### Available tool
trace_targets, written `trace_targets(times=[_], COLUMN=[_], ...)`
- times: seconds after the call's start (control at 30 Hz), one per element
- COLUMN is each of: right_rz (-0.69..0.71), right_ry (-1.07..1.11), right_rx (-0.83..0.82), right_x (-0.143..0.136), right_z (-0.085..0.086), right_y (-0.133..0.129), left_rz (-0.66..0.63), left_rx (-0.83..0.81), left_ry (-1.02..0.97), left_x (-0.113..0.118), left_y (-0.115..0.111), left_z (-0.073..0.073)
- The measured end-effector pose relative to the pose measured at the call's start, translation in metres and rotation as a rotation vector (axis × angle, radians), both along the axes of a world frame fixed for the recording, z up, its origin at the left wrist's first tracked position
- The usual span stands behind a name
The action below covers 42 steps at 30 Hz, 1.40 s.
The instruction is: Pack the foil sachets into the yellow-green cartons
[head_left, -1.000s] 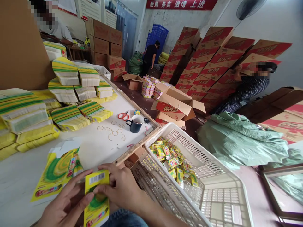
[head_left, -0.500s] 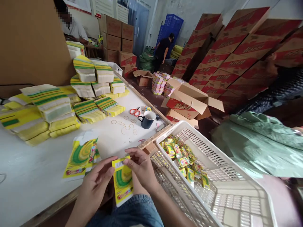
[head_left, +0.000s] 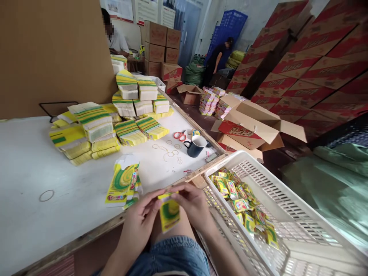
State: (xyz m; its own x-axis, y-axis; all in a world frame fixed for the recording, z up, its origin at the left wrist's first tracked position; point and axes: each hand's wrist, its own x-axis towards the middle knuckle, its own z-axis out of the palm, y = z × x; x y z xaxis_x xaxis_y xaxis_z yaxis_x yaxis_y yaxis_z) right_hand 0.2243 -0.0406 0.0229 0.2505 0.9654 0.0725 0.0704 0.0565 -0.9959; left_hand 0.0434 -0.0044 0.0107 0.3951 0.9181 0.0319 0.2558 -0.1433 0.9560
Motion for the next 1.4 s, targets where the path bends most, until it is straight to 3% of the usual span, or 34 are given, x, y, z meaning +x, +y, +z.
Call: trace_targets(times=[0.03,0.17,0.23,0.3,0.4,0.5,0.6,0.73,0.83,0.93,1.0,1.07,1.17,1.2,1.3,1.4], right_rz=[-0.066,-0.638,-0.708,-0.604,-0.307,-0.016,0.166,0.161,0.054,0.036,0.050,0.048,0.091,0.121,0.207,0.250], right_ry=[-0.150,-0.791,-0.905,-0.813,-0.433,-0.115,0.104,0.268,0.426,0.564,0.557,0.506,0.461,0.458,0.470,0.482], right_rx=[0.039,0.138,0.133,0.079,-0.092,-0.119,-0.156,-0.222,-0.258,-0.273,-0.257,-0.229,-0.188,-0.177,-0.157,-0.160], right_x=[0.016,0.091,0.107,0.094,0.038,-0.019,-0.044,-0.041,-0.040,-0.044,-0.046,-0.045,-0.042,-0.042,-0.044,-0.048], right_z=[0.008,0.035,0.034,0.024,0.005,-0.001,0.003,0.001,-0.006,-0.009,-0.008,-0.007,-0.006,-0.006,-0.008,-0.011], right_y=[-0.006,-0.026,-0.028,-0.024,-0.011,0.004,0.014,0.012,0.007,0.004,0.006,0.009,0.012,0.012,0.011,0.010], left_rz=[-0.022,-0.008,-0.028,-0.079,-0.102,-0.045,-0.075,-0.135,-0.080,-0.091,-0.148,-0.089,0.201,0.241,0.112,-0.034], left_rx=[0.105,0.552,0.587,0.550,0.563,0.779,1.037,1.060,1.072,1.070,1.005,0.819,0.278,0.078,-0.354,-0.570], left_ry=[0.072,0.477,0.623,0.685,0.676,0.585,0.381,0.267,0.223,0.179,0.144,0.078,-0.114,-0.195,-0.470,-0.734], left_x=[-0.007,-0.054,-0.077,-0.093,-0.100,-0.094,-0.078,-0.058,-0.048,-0.040,-0.038,-0.038,-0.040,-0.040,-0.035,-0.028], left_y=[0.002,0.024,0.036,0.044,0.046,0.032,0.009,-0.014,-0.018,-0.019,-0.020,-0.020,-0.015,-0.012,-0.003,-0.001], left_z=[-0.001,-0.005,-0.007,-0.007,0.001,0.016,0.027,0.023,0.013,0.004,0.001,0.001,0.007,0.009,0.014,0.015])
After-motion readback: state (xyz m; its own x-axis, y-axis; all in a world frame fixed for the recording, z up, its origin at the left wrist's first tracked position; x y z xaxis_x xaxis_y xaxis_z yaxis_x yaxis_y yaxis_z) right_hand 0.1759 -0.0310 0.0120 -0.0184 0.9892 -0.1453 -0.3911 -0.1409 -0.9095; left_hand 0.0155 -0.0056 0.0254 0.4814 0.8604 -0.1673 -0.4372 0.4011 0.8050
